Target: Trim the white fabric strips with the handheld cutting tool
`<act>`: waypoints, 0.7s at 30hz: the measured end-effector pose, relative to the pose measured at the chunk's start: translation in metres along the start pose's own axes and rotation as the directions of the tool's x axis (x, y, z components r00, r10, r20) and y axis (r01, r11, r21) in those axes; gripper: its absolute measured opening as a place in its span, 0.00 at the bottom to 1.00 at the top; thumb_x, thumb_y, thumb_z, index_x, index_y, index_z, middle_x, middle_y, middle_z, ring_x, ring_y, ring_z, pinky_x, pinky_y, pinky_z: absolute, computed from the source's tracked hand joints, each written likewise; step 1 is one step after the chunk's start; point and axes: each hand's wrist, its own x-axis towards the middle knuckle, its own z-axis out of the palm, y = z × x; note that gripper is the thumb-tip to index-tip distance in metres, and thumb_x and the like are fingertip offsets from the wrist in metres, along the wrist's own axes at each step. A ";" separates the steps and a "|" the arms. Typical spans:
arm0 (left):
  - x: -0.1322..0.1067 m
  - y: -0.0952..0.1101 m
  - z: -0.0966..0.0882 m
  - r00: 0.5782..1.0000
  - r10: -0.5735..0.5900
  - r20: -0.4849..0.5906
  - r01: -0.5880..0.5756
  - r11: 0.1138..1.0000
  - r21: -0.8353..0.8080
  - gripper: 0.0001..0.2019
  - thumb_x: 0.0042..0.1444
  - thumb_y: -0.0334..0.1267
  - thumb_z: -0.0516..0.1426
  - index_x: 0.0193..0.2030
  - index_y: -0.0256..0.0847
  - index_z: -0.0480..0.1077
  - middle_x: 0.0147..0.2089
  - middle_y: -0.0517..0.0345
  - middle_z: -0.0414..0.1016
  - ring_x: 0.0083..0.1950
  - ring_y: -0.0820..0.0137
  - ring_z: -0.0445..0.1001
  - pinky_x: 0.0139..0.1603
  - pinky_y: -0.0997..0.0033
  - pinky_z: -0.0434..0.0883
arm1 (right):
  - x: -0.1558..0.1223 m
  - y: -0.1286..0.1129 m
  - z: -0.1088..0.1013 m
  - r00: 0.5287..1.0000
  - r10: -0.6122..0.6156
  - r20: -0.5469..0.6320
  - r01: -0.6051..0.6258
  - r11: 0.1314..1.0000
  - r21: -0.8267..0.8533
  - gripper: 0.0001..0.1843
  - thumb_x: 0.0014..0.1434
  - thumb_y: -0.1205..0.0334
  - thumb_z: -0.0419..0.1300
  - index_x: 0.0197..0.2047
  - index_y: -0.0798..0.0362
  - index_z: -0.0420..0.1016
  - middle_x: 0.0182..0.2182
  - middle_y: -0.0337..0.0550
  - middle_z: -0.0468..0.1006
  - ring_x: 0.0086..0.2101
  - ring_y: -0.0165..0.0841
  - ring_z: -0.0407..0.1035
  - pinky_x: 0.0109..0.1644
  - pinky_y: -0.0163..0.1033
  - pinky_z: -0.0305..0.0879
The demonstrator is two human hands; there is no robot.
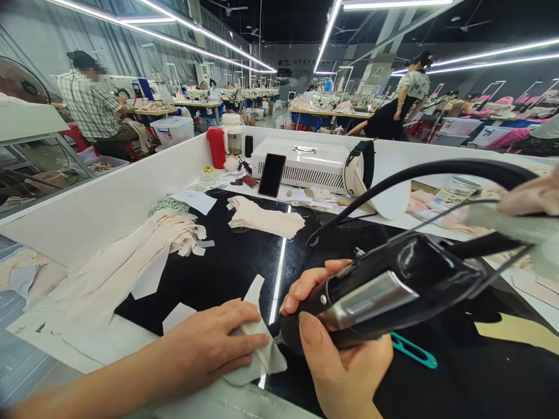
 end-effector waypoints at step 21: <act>0.002 0.002 0.005 0.997 0.016 -0.074 -0.016 1.000 0.003 0.14 0.70 0.35 0.62 0.61 0.41 0.75 0.59 0.43 0.71 0.62 0.58 0.74 0.63 0.59 0.77 | 0.007 0.007 0.011 0.999 0.002 -0.044 -0.003 1.000 -0.010 0.18 0.60 0.60 0.73 0.51 0.45 0.75 0.30 0.35 0.79 0.27 0.33 0.74 0.32 0.41 0.76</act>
